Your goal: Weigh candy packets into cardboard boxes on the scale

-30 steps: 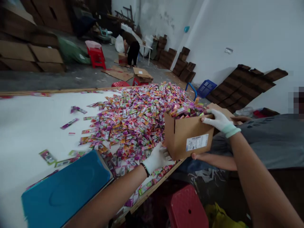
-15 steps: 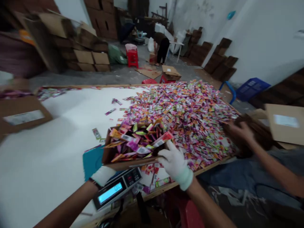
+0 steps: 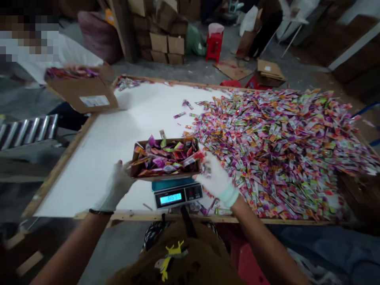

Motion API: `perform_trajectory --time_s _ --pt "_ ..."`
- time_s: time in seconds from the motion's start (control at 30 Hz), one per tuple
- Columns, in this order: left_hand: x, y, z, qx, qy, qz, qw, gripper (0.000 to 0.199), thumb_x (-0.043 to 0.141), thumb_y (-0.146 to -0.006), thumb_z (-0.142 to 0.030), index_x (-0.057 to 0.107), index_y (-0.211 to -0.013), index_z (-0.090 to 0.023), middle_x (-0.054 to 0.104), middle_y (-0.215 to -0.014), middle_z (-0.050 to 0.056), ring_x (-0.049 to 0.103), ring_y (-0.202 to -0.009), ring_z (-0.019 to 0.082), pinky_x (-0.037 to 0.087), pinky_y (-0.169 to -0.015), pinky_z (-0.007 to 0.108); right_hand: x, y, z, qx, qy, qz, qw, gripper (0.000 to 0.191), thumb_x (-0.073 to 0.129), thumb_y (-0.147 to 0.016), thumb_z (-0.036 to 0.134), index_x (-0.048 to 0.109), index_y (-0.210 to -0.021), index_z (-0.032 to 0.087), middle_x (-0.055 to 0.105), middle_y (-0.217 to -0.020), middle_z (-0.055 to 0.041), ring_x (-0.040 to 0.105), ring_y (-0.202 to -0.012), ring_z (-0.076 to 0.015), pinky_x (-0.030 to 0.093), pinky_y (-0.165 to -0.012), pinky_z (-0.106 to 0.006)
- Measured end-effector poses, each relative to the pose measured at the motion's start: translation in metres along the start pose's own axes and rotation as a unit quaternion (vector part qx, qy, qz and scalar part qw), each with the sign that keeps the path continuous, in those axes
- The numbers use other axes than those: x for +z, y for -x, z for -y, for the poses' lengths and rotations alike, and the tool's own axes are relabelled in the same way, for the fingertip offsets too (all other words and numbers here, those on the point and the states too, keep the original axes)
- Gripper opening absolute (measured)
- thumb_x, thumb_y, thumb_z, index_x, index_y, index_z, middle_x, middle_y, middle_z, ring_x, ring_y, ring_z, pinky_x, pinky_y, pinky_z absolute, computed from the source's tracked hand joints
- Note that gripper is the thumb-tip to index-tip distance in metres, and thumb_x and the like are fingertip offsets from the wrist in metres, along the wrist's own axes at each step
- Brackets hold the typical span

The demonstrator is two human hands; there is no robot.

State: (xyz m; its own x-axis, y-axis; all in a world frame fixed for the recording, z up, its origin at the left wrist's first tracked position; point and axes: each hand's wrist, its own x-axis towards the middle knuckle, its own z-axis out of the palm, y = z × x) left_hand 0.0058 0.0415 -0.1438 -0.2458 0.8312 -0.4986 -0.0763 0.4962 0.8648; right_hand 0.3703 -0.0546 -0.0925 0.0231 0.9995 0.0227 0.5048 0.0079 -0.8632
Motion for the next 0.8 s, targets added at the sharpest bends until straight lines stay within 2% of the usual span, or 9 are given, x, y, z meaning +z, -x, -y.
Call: perform_trajectory --time_s 0.1,0.2,0.27,0.33,0.47,0.6,0.67,0.73,0.8 --pt "-0.025 -0.002 -0.014 -0.032 0.079 -0.075 0.994 0.041 0.033 -0.103 -0.06 0.054 -0.1 -0.025 0.07 -0.107 0.009 0.068 -0.116 0.028 0.05 -0.112 0.051 -0.036 -0.003 -0.001 -0.031 -0.024 -0.08 0.996 0.078 0.079 -0.092 0.061 0.039 -0.15 0.028 0.045 -0.165 -0.0217 0.066 -0.139 -0.034 0.059 -0.11 -0.053" --pt "-0.035 0.006 -0.026 -0.019 0.152 -0.11 0.982 0.039 0.04 -0.104 -0.058 0.061 -0.101 -0.025 0.072 -0.119 0.01 0.066 -0.126 0.028 0.039 -0.123 0.051 -0.053 -0.017 0.0 -0.064 0.034 -0.104 0.992 0.105 0.075 -0.092 0.071 0.018 -0.169 0.027 0.032 -0.174 -0.0273 0.052 -0.154 -0.0407 0.054 -0.117 -0.061" --pt "-0.032 0.012 -0.031 -0.014 0.179 -0.113 0.977 0.039 0.042 -0.104 -0.057 0.063 -0.101 -0.025 0.072 -0.122 0.011 0.065 -0.128 0.028 0.035 -0.126 0.053 -0.052 -0.028 0.001 -0.088 0.072 -0.092 0.989 0.115 0.07 -0.093 0.075 0.005 -0.175 0.027 0.021 -0.181 -0.0269 0.039 -0.163 -0.0425 0.048 -0.122 -0.064" --pt "-0.028 0.017 -0.031 -0.015 0.19 -0.108 0.976 0.04 0.042 -0.104 -0.057 0.064 -0.101 -0.024 0.073 -0.122 0.011 0.065 -0.127 0.028 0.033 -0.127 0.054 -0.046 -0.038 0.004 -0.115 0.11 -0.071 0.985 0.119 0.067 -0.094 0.077 -0.001 -0.177 0.026 0.014 -0.184 -0.0236 0.029 -0.168 -0.0414 0.042 -0.127 -0.065" --pt "-0.02 0.02 -0.022 -0.015 0.176 -0.092 0.98 0.04 0.042 -0.103 -0.058 0.064 -0.102 -0.024 0.072 -0.124 0.011 0.066 -0.125 0.027 0.036 -0.125 0.052 -0.031 -0.057 0.013 -0.165 0.164 -0.038 0.972 0.12 0.064 -0.095 0.079 -0.001 -0.179 0.024 0.016 -0.185 -0.0184 0.019 -0.172 -0.0382 0.029 -0.136 -0.063" --pt "-0.016 0.022 -0.018 -0.022 0.169 -0.094 0.981 0.041 0.042 -0.103 -0.058 0.064 -0.104 -0.024 0.072 -0.121 0.01 0.066 -0.122 0.026 0.04 -0.122 0.05 -0.017 -0.077 0.019 -0.185 0.183 -0.015 0.965 0.12 0.065 -0.093 0.08 0.005 -0.18 0.022 0.018 -0.185 -0.0175 0.018 -0.172 -0.0368 0.021 -0.14 -0.058" --pt "-0.019 0.022 -0.018 -0.029 0.174 -0.1 0.979 0.039 0.042 -0.103 -0.056 0.064 -0.103 -0.023 0.073 -0.117 0.009 0.066 -0.122 0.026 0.04 -0.122 0.049 -0.013 -0.085 0.009 -0.173 0.167 -0.015 0.971 0.118 0.064 -0.094 0.079 0.006 -0.179 0.022 0.016 -0.186 -0.0168 0.017 -0.173 -0.0352 0.02 -0.14 -0.055" --pt "-0.028 0.022 -0.011 -0.042 0.179 -0.11 0.977 0.036 0.043 -0.103 -0.053 0.064 -0.101 -0.023 0.072 -0.112 0.008 0.067 -0.121 0.026 0.039 -0.123 0.05 -0.014 -0.087 -0.014 -0.136 0.121 -0.029 0.983 0.12 0.059 -0.095 0.081 -0.001 -0.179 0.02 0.009 -0.186 -0.018 0.016 -0.173 -0.0332 0.023 -0.14 -0.053" --pt "-0.046 0.022 0.007 -0.057 0.173 -0.124 0.975 0.033 0.045 -0.103 -0.051 0.062 -0.099 -0.023 0.072 -0.106 0.006 0.066 -0.121 0.026 0.035 -0.126 0.053 -0.02 -0.075 -0.049 -0.043 0.085 -0.062 0.994 0.127 0.057 -0.094 0.082 -0.01 -0.177 0.013 0.004 -0.185 -0.0242 0.012 -0.174 -0.0337 0.022 -0.139 -0.054"
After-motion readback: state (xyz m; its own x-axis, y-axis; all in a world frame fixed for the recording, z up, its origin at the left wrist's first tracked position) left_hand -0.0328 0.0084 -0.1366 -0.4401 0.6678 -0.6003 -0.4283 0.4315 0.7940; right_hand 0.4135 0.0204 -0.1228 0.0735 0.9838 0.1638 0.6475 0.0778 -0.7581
